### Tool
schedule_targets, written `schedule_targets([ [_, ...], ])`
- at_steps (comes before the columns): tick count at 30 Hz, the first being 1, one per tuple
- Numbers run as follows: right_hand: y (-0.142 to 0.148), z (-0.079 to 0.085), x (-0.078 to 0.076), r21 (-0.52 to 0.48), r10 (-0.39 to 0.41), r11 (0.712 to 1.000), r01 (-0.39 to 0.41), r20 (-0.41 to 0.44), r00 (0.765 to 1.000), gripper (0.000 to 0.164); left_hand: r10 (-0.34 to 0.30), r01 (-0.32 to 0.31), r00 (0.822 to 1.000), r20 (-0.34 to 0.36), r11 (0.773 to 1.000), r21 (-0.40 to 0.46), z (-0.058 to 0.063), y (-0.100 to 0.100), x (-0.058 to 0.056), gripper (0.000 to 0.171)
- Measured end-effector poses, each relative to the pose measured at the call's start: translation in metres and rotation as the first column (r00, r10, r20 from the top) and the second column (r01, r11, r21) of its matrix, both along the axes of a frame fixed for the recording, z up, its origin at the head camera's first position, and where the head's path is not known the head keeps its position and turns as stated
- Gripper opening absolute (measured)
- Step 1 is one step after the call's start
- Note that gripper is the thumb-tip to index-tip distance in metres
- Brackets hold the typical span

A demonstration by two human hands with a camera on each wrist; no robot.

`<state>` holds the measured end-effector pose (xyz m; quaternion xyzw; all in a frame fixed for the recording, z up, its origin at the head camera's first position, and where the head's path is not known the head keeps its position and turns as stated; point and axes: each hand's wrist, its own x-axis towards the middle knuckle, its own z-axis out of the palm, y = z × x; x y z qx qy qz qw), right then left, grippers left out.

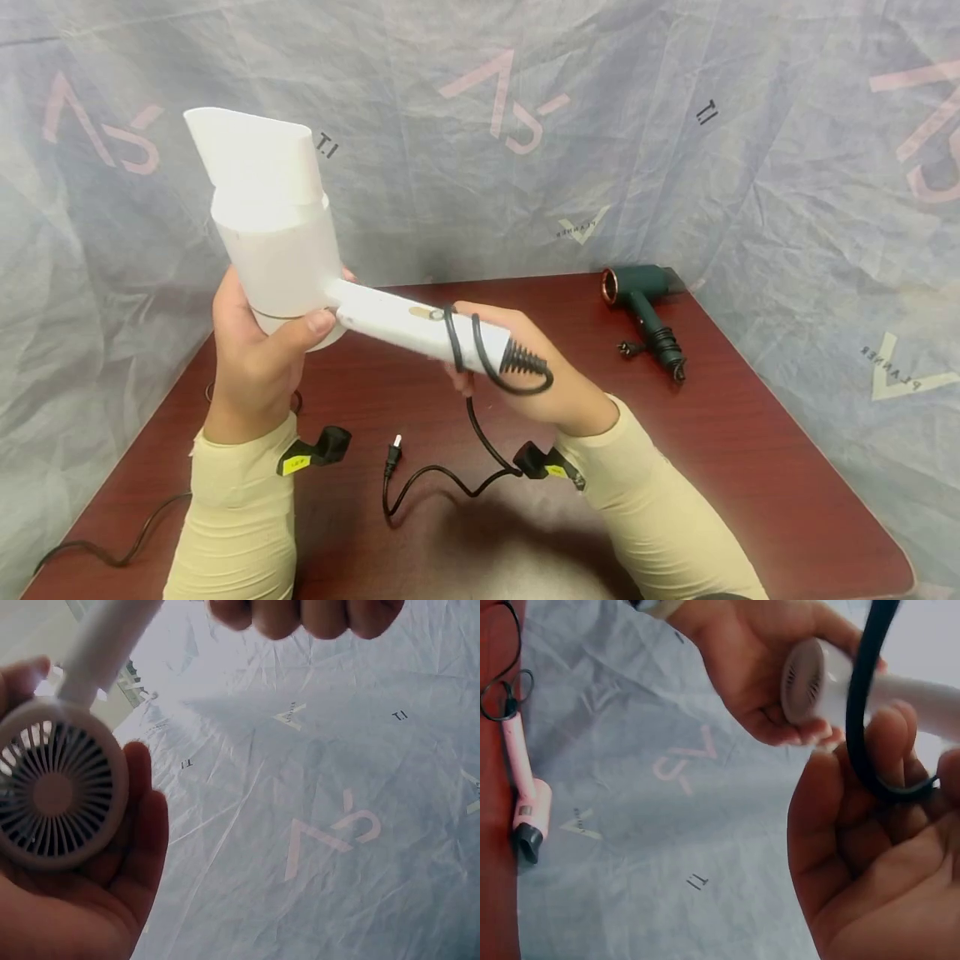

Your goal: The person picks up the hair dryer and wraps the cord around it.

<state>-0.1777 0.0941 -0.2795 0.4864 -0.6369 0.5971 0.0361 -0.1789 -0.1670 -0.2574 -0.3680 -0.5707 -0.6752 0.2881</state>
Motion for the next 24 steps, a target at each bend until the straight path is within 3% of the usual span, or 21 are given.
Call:
schedule_targets([
  [7,-0.009,-0.01,-0.005,0.041,-0.12,0.992,0.12,-0.007,0.993,0.02,0.114,-0.111,0.991,-0.07,0.993,0.047,0.005,0.008,-0.007,0.055],
  [14,-0.008,-0.009,-0.003,0.195,-0.313,0.932,0.306,0.006,0.95,0.019,0.174,-0.171,0.985,-0.012,0.975,0.14,0.001,0.009,-0.012,0.052],
  [18,-0.009,-0.007,-0.001,0.239,-0.348,0.91,0.338,0.0,0.938,0.018,0.208,-0.207,0.978,0.012,0.963,0.17,0.0,0.01,-0.011,0.054],
  [24,-0.009,-0.007,0.002,0.271,-0.36,0.899,0.344,0.01,0.933,0.012,0.233,-0.223,0.972,-0.032,0.958,0.178,0.007,0.017,-0.003,0.059],
])
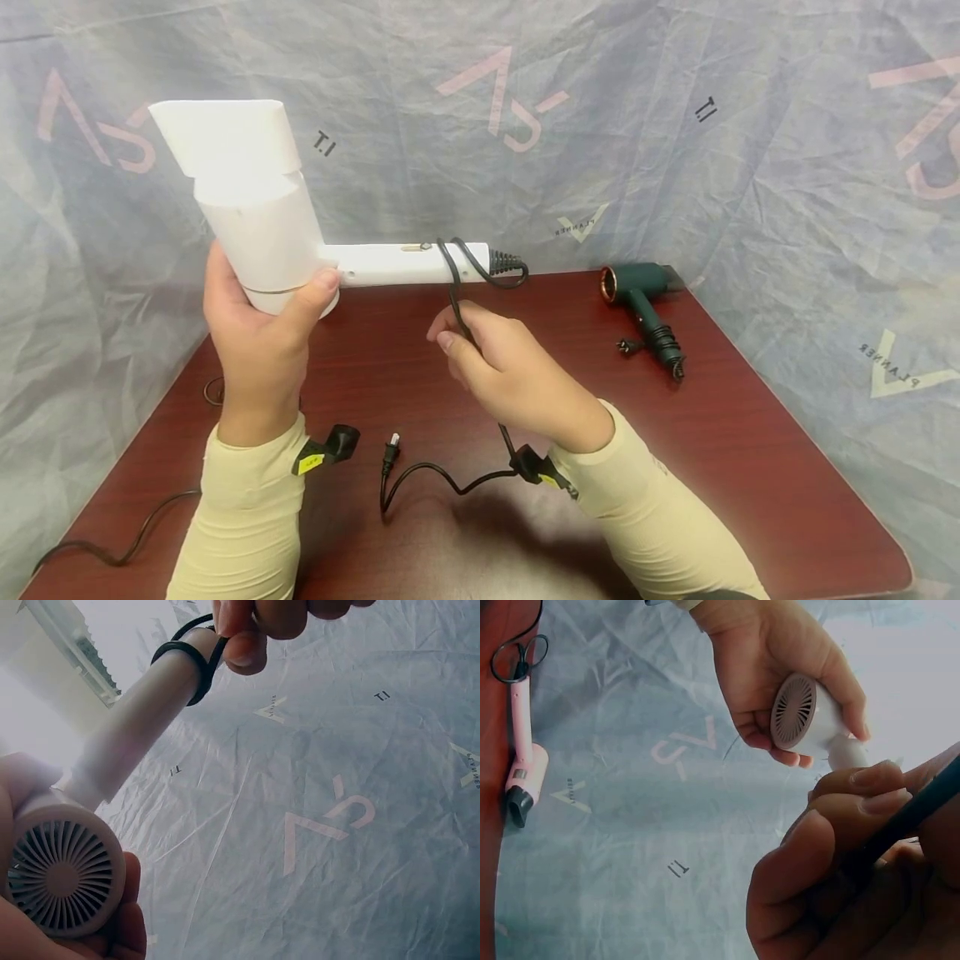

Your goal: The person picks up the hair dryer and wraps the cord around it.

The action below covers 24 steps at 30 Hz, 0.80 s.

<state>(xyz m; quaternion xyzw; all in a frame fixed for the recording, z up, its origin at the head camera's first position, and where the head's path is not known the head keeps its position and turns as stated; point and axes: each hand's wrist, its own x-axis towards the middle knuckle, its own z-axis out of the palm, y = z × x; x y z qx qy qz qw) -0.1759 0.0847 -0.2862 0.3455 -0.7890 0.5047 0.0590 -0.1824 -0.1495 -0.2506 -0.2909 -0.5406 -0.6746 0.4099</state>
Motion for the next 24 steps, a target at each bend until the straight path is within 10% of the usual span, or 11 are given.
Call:
schedule_targets([
  [13,0.001,0.003,0.016,0.233,0.007,0.971,0.051,-0.24,0.971,0.012,0.179,-0.177,0.983,-0.044,0.983,0.056,0.005,-0.01,-0.006,0.063],
  [24,0.028,0.014,0.011,0.038,-0.133,0.981,0.192,-0.591,0.796,0.009,0.228,-0.196,0.966,0.123,0.953,-0.233,0.007,-0.011,0.006,0.07],
])
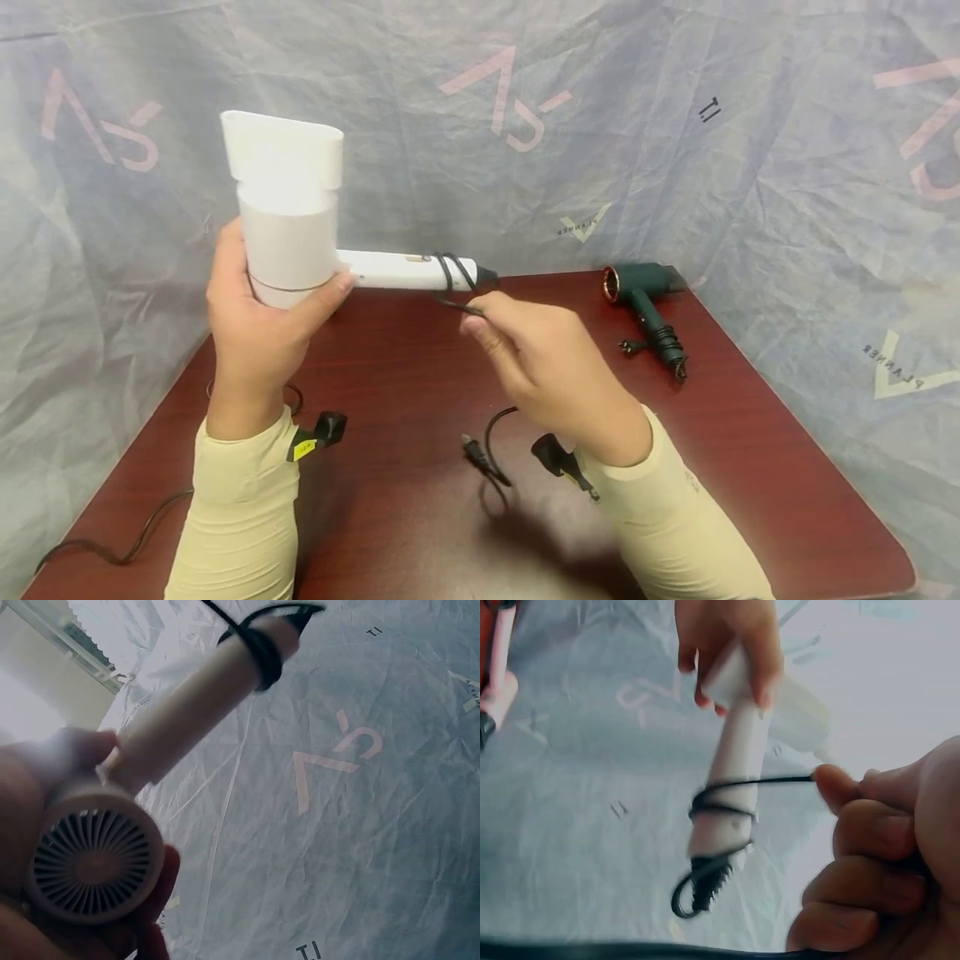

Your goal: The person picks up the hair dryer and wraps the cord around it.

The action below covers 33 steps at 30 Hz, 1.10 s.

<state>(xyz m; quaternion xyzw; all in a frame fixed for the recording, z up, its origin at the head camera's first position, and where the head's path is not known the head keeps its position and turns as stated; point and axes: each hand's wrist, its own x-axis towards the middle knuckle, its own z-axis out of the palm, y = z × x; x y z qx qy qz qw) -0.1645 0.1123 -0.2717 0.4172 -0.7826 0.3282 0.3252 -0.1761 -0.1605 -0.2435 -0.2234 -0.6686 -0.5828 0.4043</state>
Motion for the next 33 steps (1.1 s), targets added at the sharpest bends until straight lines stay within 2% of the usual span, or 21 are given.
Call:
schedule_targets([
  [4,0.009,0.006,-0.004,-0.066,-0.012,0.998,0.006,-0.103,0.995,0.019,-0.046,0.053,0.995,0.085,0.995,-0.081,0.0,0.0,0.004,0.073],
  [9,0.013,0.01,-0.008,-0.087,0.005,0.996,-0.018,-0.141,0.99,0.029,-0.157,0.176,0.977,0.147,0.977,-0.124,-0.001,-0.002,0.008,0.076],
  [13,0.014,0.01,-0.012,-0.095,0.016,0.995,-0.031,-0.153,0.988,0.03,-0.211,0.23,0.969,0.127,0.959,-0.164,-0.001,-0.003,0.011,0.076],
  [17,0.013,0.008,-0.015,-0.12,0.046,0.991,-0.064,-0.148,0.988,0.031,-0.287,0.294,0.956,0.067,0.936,-0.192,-0.002,-0.005,0.012,0.076],
  [20,0.012,0.006,-0.017,-0.133,0.091,0.986,-0.104,-0.104,0.99,0.028,-0.355,0.352,0.935,0.013,0.919,-0.177,-0.005,-0.005,0.01,0.076],
  [25,0.008,0.0,-0.018,-0.135,0.164,0.979,-0.154,0.063,0.985,0.01,-0.425,0.415,0.903,-0.06,0.901,-0.125,-0.011,-0.005,0.002,0.074],
  [29,0.003,-0.003,-0.018,-0.108,0.206,0.976,-0.187,0.21,0.956,0.016,-0.451,0.443,0.887,-0.104,0.892,-0.087,-0.013,-0.004,-0.001,0.071],
  [33,-0.003,-0.006,-0.018,-0.071,0.218,0.976,-0.206,0.27,0.938,0.02,-0.452,0.451,0.879,-0.15,0.892,-0.044,-0.012,-0.002,-0.002,0.068],
])
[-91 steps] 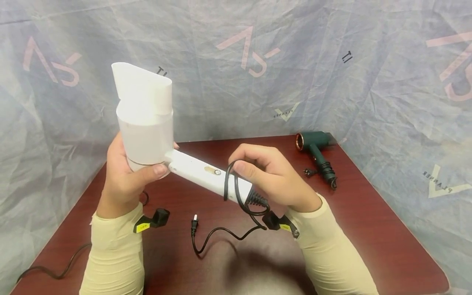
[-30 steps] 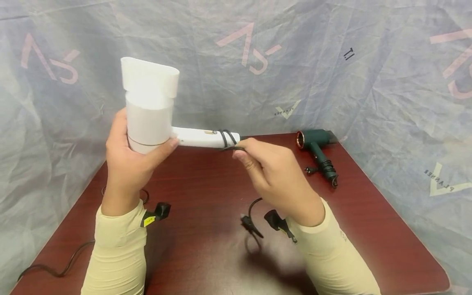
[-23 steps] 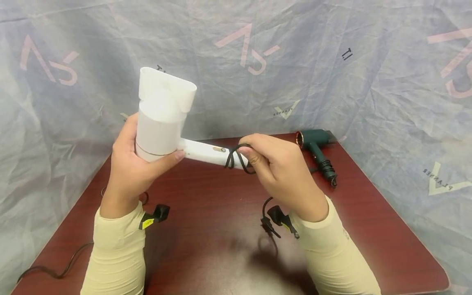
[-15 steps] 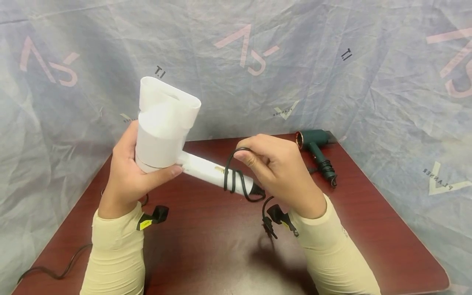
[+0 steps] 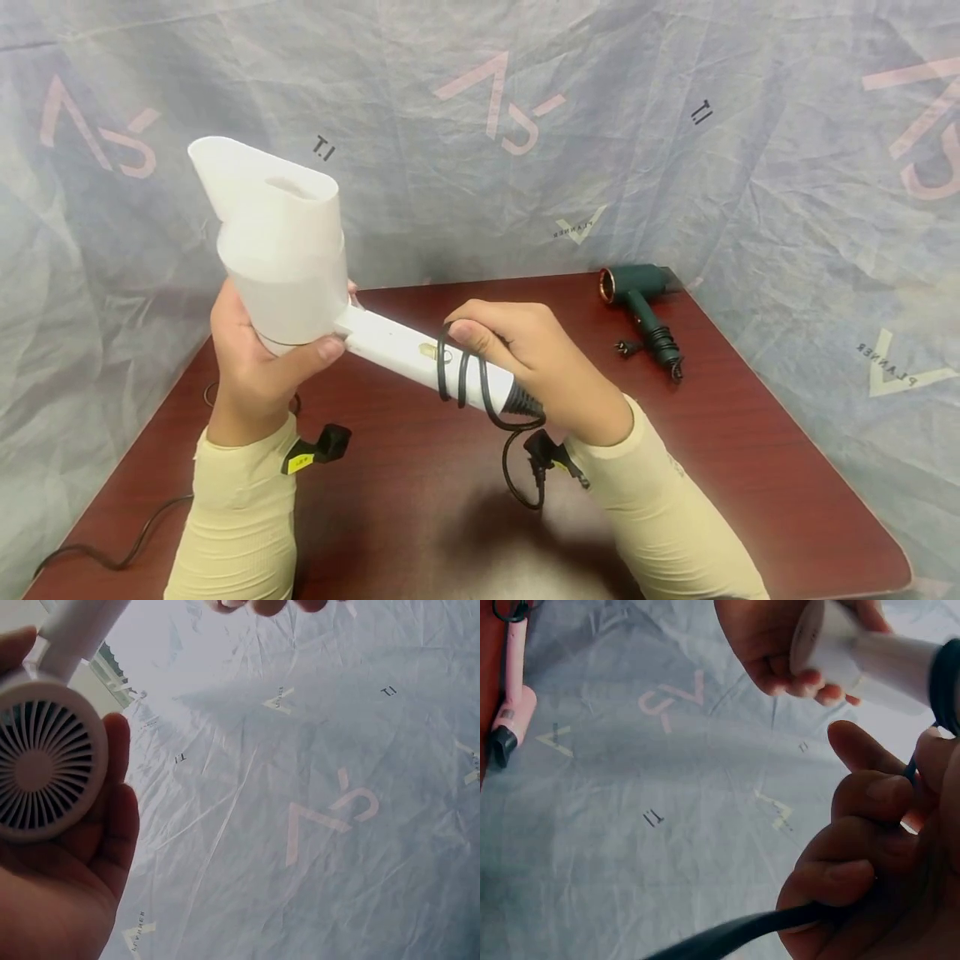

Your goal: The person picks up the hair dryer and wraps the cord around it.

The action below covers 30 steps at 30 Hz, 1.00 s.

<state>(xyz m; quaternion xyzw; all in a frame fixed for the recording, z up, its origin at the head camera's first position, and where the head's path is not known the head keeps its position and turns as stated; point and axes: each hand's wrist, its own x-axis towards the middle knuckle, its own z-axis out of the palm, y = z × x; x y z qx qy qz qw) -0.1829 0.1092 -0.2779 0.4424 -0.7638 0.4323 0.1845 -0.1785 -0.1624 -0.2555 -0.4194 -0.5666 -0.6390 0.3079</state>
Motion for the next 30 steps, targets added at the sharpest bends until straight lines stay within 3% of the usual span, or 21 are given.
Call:
schedule_targets([
  [4,-0.007,-0.005,-0.001,0.024,-0.042,0.999,0.043,-0.043,0.998,0.019,0.037,-0.037,0.999,-0.013,0.998,0.052,0.001,0.003,0.0,0.067],
  [5,-0.009,-0.006,0.0,0.016,-0.054,0.998,0.054,-0.016,0.998,0.019,0.053,-0.052,0.998,-0.018,0.997,0.064,0.002,0.004,0.0,0.065],
  [10,-0.016,-0.013,0.001,0.033,-0.073,0.997,0.073,0.008,0.997,0.013,0.176,-0.169,0.983,-0.052,0.979,0.117,0.006,0.009,0.001,0.061],
  [15,-0.02,-0.015,-0.002,0.061,-0.101,0.993,0.106,-0.068,0.993,0.015,0.261,-0.25,0.964,-0.055,0.957,0.148,0.01,0.013,0.003,0.059],
  [23,-0.022,-0.013,0.004,0.153,-0.178,0.971,0.185,-0.06,0.982,0.022,0.26,-0.251,0.966,-0.012,0.942,0.224,0.011,0.013,0.002,0.054],
  [30,-0.023,-0.013,0.01,0.193,-0.196,0.958,0.212,-0.102,0.975,0.013,0.312,-0.297,0.95,-0.015,0.919,0.258,0.01,0.013,-0.001,0.056],
])
